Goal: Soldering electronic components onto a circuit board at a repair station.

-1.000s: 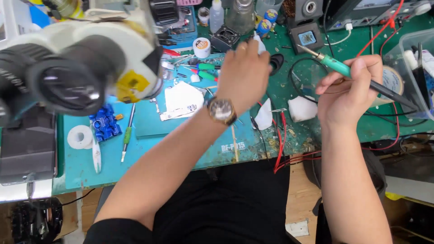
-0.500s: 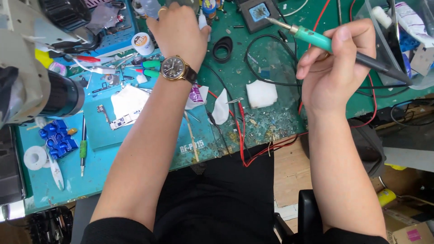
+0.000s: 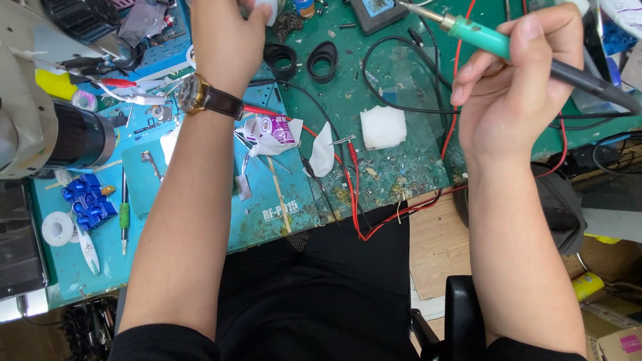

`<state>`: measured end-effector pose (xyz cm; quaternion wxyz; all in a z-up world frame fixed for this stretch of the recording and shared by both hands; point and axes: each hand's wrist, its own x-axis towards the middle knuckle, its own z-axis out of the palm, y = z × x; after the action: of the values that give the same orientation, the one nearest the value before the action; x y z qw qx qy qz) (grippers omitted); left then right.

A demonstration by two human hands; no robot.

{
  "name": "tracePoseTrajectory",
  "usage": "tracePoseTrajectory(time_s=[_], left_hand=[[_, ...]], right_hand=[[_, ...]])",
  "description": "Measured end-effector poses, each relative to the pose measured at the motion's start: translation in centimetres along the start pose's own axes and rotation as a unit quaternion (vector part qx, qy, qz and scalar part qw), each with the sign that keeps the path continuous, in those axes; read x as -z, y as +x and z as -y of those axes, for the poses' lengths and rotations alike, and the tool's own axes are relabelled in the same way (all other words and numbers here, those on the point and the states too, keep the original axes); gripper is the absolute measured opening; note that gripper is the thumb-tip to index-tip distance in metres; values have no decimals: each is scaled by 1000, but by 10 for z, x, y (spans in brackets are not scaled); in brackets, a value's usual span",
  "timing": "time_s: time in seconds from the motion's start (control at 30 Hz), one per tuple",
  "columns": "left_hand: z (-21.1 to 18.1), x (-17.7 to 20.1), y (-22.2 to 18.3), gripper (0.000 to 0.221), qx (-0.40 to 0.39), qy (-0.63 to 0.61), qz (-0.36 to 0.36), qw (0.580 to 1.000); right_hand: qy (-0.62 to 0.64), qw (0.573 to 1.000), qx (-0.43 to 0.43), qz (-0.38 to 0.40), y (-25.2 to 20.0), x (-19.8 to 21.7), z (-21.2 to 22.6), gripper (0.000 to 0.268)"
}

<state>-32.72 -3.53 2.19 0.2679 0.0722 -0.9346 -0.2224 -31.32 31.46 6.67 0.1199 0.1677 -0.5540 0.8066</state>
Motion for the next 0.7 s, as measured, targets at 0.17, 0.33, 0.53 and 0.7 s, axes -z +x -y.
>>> tracePoseTrajectory(time_s=[0.17, 0.33, 0.53, 0.7], left_hand=[[-8, 27, -16, 14, -3, -30, -8, 1000], [-25, 60, -36, 15, -16, -70, -26, 997], [-24, 80, -65, 5, -6, -116, -9, 993], [-33, 63, -44, 9, 22, -86, 1, 996]], right_hand=[[-17, 999, 13, 31, -1, 4, -5, 25], [-29, 999, -10, 21, -4, 1, -4, 28], [-51, 998, -23, 22, -8, 7, -14, 29], [-17, 999, -27, 26, -10, -7, -14, 26]])
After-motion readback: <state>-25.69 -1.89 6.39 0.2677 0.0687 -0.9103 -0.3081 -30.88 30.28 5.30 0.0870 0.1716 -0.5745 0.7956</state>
